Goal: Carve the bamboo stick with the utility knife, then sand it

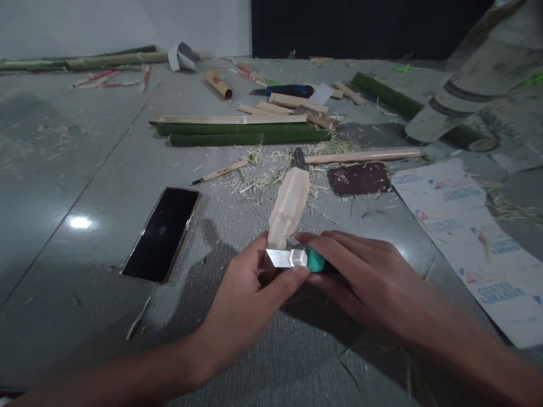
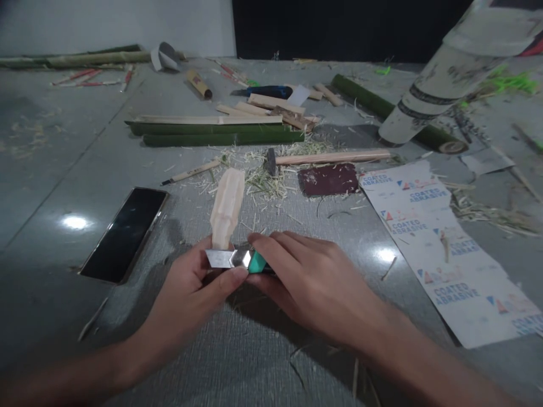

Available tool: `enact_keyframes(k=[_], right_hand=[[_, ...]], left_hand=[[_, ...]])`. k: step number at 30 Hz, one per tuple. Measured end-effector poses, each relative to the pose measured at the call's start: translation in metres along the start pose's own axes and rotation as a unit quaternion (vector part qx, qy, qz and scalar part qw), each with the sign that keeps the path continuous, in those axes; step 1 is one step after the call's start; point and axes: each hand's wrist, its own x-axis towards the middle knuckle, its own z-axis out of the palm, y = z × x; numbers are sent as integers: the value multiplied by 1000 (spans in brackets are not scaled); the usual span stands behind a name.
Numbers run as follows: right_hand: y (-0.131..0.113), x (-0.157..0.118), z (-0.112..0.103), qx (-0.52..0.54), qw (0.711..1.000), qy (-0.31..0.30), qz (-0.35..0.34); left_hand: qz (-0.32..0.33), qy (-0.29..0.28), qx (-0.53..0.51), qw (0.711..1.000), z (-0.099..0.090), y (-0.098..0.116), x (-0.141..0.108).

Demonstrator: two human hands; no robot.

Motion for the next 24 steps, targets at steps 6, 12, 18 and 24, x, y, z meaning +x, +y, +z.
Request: enact_keyframes(k=[6, 12, 18, 24], right_hand=[[-2, 1, -1, -10, 1000, 5, -3], [-10, 0, 3, -53, 998, 32, 5], [-20, -4, 8, -85, 995, 48, 27], [-25, -4, 14, -97, 992, 73, 43]], left_hand=[[17, 7, 47, 999, -1, 1, 1], [16, 11, 39, 999, 1, 1, -1], [2, 25, 30, 999, 3, 0, -3], [-6, 18, 37, 999, 3, 0, -2]])
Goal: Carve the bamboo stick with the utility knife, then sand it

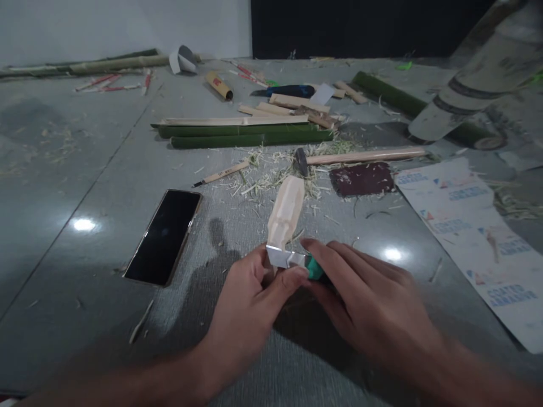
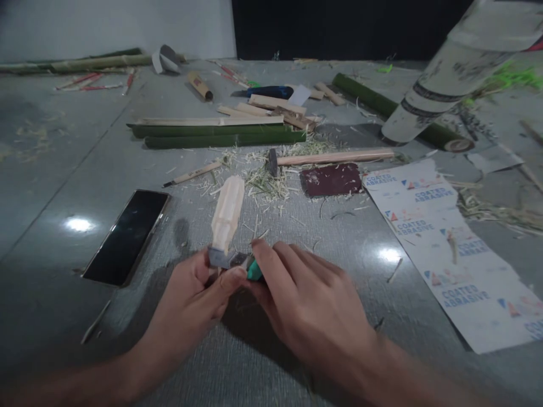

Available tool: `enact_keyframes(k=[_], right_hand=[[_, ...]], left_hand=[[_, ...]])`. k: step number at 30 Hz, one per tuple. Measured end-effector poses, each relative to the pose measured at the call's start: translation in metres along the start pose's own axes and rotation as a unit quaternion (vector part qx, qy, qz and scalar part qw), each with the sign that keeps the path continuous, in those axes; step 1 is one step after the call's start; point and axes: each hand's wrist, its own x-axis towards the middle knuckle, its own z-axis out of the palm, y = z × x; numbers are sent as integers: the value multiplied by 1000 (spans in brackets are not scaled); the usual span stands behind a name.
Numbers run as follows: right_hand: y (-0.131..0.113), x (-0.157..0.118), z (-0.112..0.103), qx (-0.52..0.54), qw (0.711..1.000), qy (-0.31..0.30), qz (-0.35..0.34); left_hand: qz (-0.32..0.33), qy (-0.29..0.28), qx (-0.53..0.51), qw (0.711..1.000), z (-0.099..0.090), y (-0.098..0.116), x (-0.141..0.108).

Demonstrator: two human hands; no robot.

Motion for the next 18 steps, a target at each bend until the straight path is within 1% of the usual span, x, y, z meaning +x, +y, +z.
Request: enact_keyframes(k=[4, 8, 10, 13, 14, 16, 18], right_hand=[[-2, -2, 2, -1, 1000, -6, 15], [-4, -3, 3, -8, 1000, -6, 14], [-5, -3, 2, -15, 1000, -3, 18], [-4, -2, 1, -22, 1000, 2, 22], [-3, -1, 1, -18, 1000, -1, 18], [3, 1, 0, 6, 1000, -15, 5], [10, 4, 0, 49, 998, -36, -5]], left_hand=[[-15, 0, -11, 1000, 1, 1, 0], [-21, 1, -17, 1000, 2, 2, 0], [-17, 9, -10, 1000, 2, 1, -1], [-34, 15, -22, 999, 2, -2, -2], [-41, 9, -42, 998, 2, -3, -2], [-51, -17, -116, 992, 2, -3, -1], [-53, -52, -208, 975, 3, -2, 2]])
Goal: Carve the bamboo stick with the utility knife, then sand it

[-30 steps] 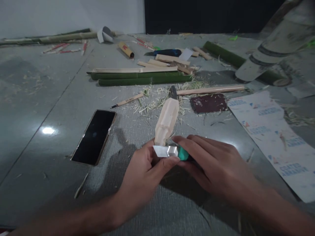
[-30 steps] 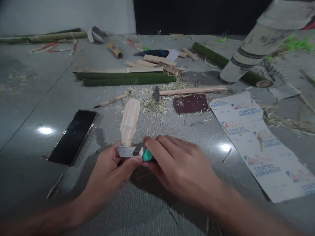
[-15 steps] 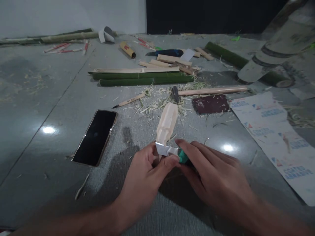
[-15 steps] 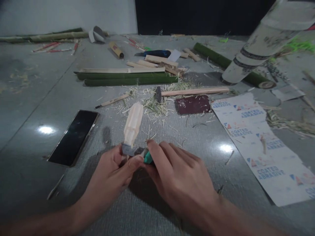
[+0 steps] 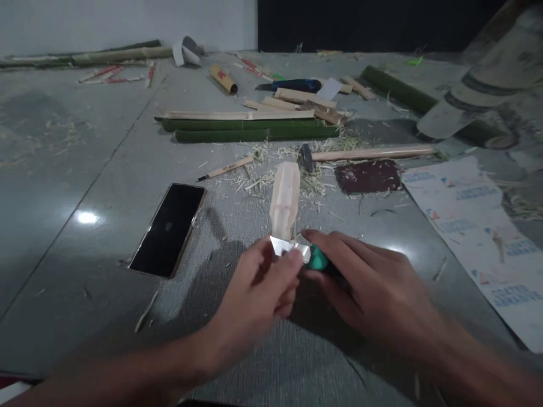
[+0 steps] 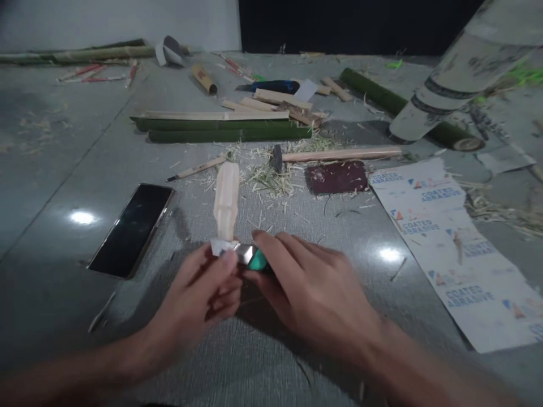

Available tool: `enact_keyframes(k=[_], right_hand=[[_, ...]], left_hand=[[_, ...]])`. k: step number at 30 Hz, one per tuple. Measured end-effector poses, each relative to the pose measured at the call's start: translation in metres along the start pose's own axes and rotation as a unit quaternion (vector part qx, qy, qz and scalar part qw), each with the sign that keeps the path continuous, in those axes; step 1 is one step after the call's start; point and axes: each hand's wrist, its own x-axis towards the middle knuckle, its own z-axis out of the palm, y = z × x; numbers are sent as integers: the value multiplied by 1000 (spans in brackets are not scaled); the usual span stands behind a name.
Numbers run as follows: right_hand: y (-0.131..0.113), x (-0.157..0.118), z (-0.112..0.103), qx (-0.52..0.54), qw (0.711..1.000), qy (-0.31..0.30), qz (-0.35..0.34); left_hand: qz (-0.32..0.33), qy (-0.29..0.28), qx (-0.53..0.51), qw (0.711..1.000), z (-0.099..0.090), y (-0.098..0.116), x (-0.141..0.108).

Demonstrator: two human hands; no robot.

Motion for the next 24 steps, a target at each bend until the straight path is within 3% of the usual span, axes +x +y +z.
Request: enact_keyframes(k=[3, 6, 11, 15, 24], right_hand=[[11, 2, -1, 46, 999, -14, 13], [17, 2, -2, 52, 997, 12, 50], [21, 0, -4, 70, 989, 79, 104], [21, -1, -5, 87, 982, 96, 139], [23, -3, -4, 102, 979, 102, 141]], left_hand=[[-6, -32, -75, 997, 2, 5, 3], [-4, -36, -88, 995, 4, 11, 4], [-4, -21, -98, 995, 4, 16, 6], [-6, 8, -94, 996, 3, 16, 8], [11, 17, -76, 997, -1, 14, 5]])
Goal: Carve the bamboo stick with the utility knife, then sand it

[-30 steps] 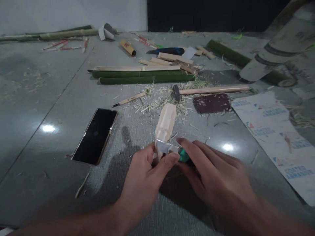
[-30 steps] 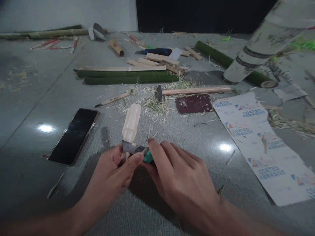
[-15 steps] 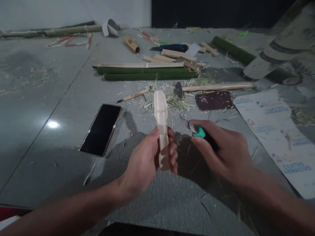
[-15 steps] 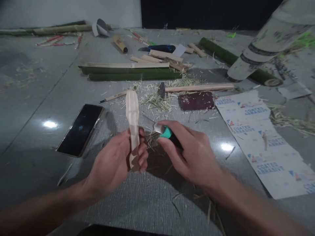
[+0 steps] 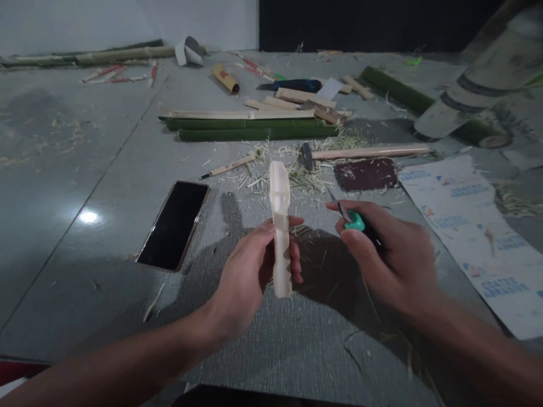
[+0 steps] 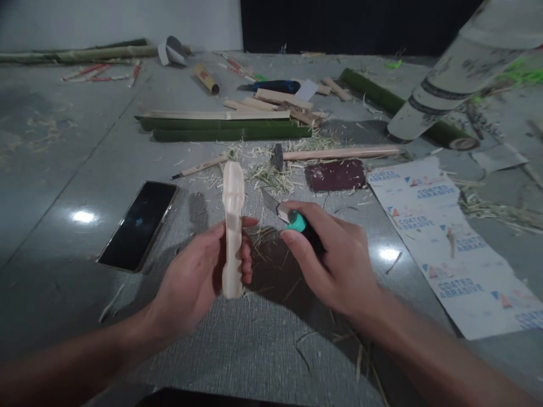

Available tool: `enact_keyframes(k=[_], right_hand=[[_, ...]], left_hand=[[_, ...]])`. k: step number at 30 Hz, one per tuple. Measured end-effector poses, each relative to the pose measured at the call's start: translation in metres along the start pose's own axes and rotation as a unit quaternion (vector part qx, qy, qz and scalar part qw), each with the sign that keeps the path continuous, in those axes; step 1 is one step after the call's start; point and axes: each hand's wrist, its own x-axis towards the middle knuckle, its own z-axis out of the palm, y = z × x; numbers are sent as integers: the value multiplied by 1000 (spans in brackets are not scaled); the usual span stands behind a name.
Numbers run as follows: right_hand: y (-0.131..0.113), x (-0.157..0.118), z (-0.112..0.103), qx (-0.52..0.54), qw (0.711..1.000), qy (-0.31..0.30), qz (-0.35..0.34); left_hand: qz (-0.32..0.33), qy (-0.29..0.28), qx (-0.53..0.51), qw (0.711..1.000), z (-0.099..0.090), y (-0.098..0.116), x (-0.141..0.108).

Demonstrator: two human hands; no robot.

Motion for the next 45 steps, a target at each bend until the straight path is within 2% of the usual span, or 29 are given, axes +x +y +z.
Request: enact_keyframes(k=[5, 9, 15, 18, 22, 29, 36, 42, 45], right_hand=[[1, 1, 0, -7, 1000, -11, -4], [1, 4, -1, -17, 999, -20, -33], [0, 7, -2, -50, 993, -81, -74], [-3, 6, -3, -59, 987, -110, -97], [-8, 6, -6, -74, 980, -130, -127], [-9, 3, -7, -73, 976, -156, -133], [-8, 2, -7, -69, 974, -166, -136], [-9, 4, -7, -65, 973, -169, -144], [-10, 3, -7, -70, 973, -165, -145]], left_hand=[[31, -15, 25, 999, -6, -6, 3], [57, -28, 65, 996, -6, -7, 2], [86, -28, 73, 993, -4, -9, 2], [77, -11, 86, 993, -2, -9, 1], [71, 2, 161, 984, -1, -6, -4], [61, 5, 255, 965, -5, -6, -6], [43, -16, 223, 974, -6, -8, -4], [57, -14, 269, 961, -5, -5, -5], [53, -22, 261, 964, -5, -5, -4]])
